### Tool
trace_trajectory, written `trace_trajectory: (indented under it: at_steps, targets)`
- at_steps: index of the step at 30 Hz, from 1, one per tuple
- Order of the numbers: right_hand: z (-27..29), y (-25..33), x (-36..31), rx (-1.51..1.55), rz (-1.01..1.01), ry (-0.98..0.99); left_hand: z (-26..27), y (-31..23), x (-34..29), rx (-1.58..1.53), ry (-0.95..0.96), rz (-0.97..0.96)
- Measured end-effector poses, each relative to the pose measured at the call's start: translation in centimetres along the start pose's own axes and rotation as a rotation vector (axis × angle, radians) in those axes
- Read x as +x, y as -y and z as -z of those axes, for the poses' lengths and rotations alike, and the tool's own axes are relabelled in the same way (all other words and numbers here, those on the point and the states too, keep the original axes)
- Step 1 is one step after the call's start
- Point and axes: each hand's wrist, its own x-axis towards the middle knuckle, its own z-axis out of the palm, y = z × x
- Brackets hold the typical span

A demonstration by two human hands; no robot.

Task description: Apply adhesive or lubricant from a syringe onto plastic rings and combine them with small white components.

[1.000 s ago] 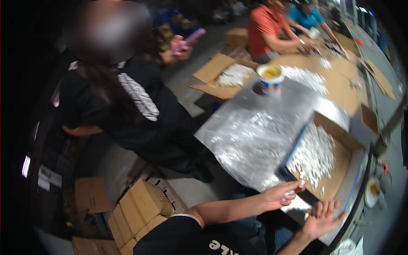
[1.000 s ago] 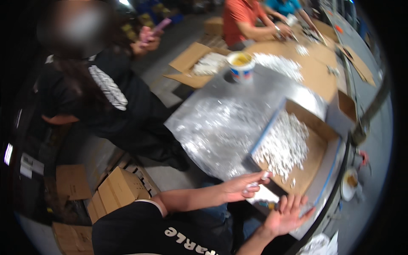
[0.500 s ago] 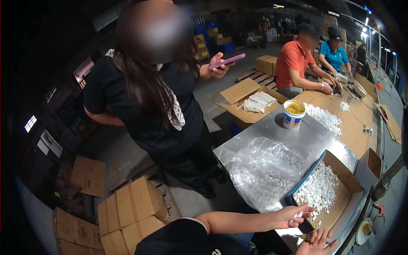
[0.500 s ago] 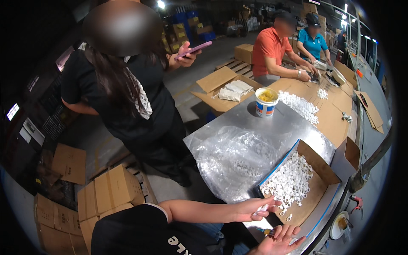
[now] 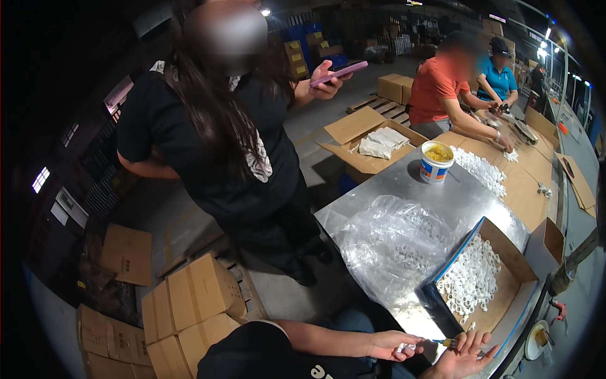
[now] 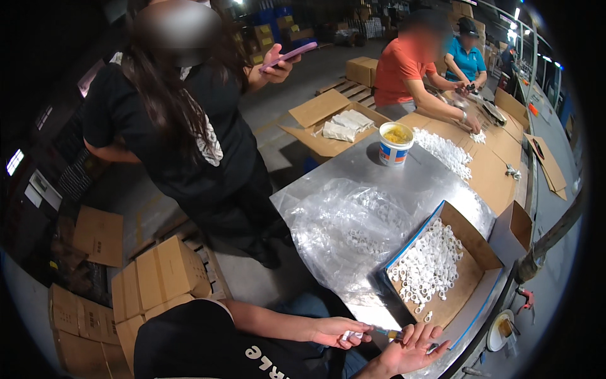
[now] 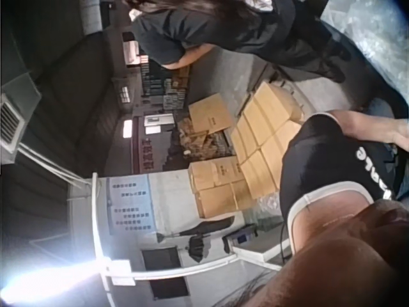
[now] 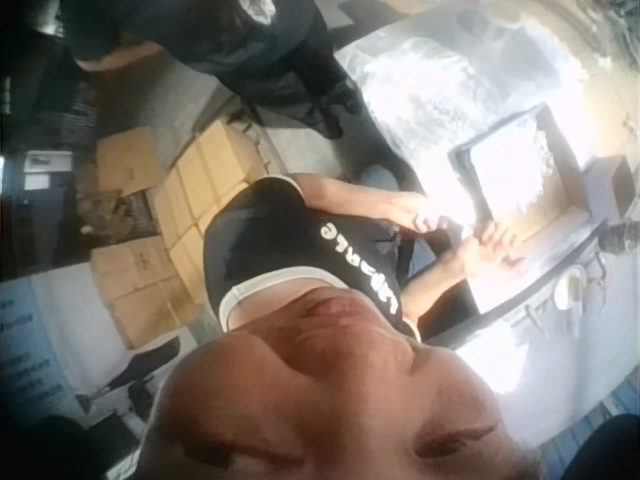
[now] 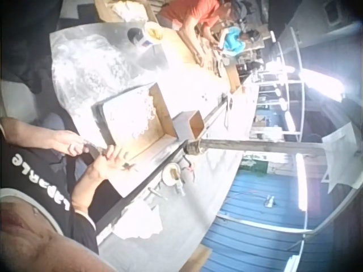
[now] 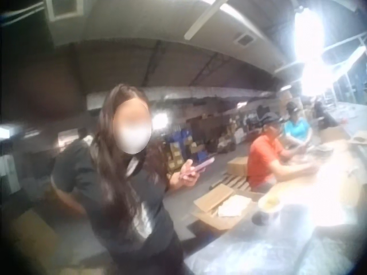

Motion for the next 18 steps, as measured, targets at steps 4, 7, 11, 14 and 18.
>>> trace_trajectory:
  at_steps: [4, 7, 11, 14, 18]
  targets:
    - [0.8, -0.3, 0.8, -0.152, 0.027, 0.163, 0.5, 0.4, 0.0, 0.068, -0.007, 0.01]
    - [-1.1, -3.8, 1.8, -0.129, -0.058, 0.133, 0.4, 0.1, -0.6, 0.055, -0.053, -0.064]
    - [-3.9, -10.0, 2.8, -0.23, -0.216, 0.103, 1.0, -0.5, -1.8, 0.044, -0.233, -0.114]
    - [-3.6, -13.1, 3.6, -0.335, -0.277, 0.147, 1.9, -1.1, -3.4, 0.077, -0.207, -0.192]
    - [-4.0, -15.1, 3.5, -0.27, -0.407, 0.197, 3.3, -2.1, -5.0, 0.138, -0.019, -0.313]
